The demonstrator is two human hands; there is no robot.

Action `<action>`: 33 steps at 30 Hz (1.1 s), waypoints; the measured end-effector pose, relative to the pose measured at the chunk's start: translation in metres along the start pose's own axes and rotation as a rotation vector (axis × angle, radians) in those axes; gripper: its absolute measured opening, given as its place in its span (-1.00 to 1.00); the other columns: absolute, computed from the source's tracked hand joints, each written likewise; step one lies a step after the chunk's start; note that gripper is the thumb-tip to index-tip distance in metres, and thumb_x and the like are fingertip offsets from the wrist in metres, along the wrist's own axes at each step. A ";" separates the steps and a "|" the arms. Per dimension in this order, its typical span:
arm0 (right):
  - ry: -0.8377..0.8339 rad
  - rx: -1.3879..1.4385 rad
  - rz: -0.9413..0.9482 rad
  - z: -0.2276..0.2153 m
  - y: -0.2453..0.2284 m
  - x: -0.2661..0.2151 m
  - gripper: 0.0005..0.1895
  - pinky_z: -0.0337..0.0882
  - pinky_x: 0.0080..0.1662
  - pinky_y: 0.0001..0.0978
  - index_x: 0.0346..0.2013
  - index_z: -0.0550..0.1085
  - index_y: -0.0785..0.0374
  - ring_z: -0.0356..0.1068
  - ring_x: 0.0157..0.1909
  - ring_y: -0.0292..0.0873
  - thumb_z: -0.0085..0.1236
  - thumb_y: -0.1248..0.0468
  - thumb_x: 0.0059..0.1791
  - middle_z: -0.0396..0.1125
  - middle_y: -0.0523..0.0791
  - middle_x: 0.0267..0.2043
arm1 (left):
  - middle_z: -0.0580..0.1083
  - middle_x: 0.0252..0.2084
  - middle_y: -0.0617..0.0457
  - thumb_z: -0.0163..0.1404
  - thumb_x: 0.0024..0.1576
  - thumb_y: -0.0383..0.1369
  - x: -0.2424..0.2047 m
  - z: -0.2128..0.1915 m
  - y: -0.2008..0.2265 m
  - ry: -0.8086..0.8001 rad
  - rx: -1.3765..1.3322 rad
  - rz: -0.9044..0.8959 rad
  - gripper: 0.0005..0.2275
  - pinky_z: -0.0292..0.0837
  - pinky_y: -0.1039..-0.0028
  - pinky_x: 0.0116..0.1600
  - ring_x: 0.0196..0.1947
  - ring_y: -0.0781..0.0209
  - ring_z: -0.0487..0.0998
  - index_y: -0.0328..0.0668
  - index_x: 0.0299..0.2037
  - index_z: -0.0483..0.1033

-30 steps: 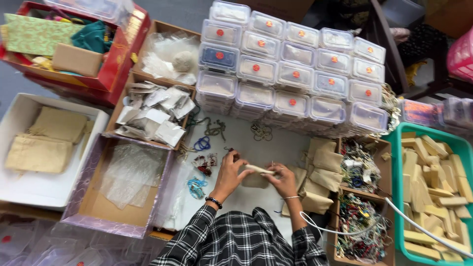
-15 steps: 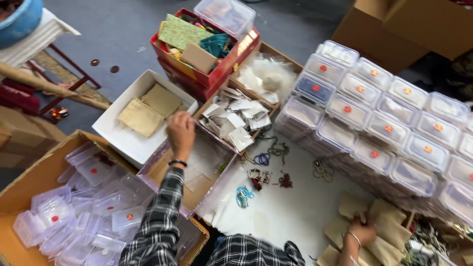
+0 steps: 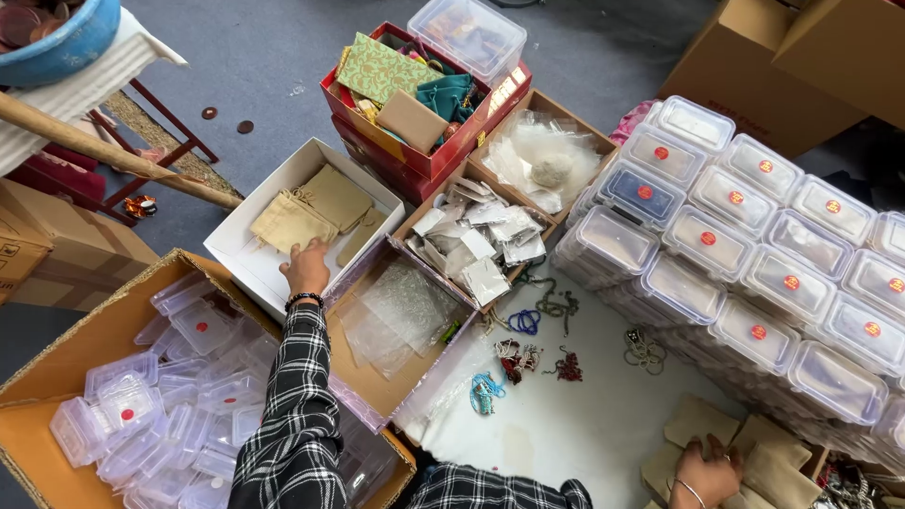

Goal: The person places various jewelry items, including necklaces and bracelets, into small beige drawstring pouches. They tie the pouches closed and place them into a white box. The workspace is cluttered with plastic containers, boxes, and loose jewelry.

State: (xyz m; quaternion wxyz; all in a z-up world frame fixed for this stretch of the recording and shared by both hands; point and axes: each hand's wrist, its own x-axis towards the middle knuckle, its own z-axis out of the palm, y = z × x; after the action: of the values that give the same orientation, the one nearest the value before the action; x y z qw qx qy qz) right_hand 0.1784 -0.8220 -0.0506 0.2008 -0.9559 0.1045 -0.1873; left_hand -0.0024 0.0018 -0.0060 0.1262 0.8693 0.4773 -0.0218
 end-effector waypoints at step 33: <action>-0.311 0.156 -0.221 0.022 -0.141 0.025 -0.62 0.44 0.18 -0.10 0.01 0.58 0.18 0.45 0.13 0.10 0.26 0.04 0.01 0.42 -0.05 0.15 | 0.46 -0.12 -0.13 0.25 0.08 -0.14 -0.391 0.082 0.310 -0.529 -0.404 0.714 -0.61 0.52 0.23 -0.05 -0.14 -0.03 0.53 -0.29 -0.11 0.46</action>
State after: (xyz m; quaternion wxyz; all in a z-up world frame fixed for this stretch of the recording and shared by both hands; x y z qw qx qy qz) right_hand 0.2280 -0.6951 -0.0021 0.2659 -0.9605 -0.0482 -0.0661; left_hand 0.0510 -0.4991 0.0385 0.4089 0.9015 0.0958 -0.1043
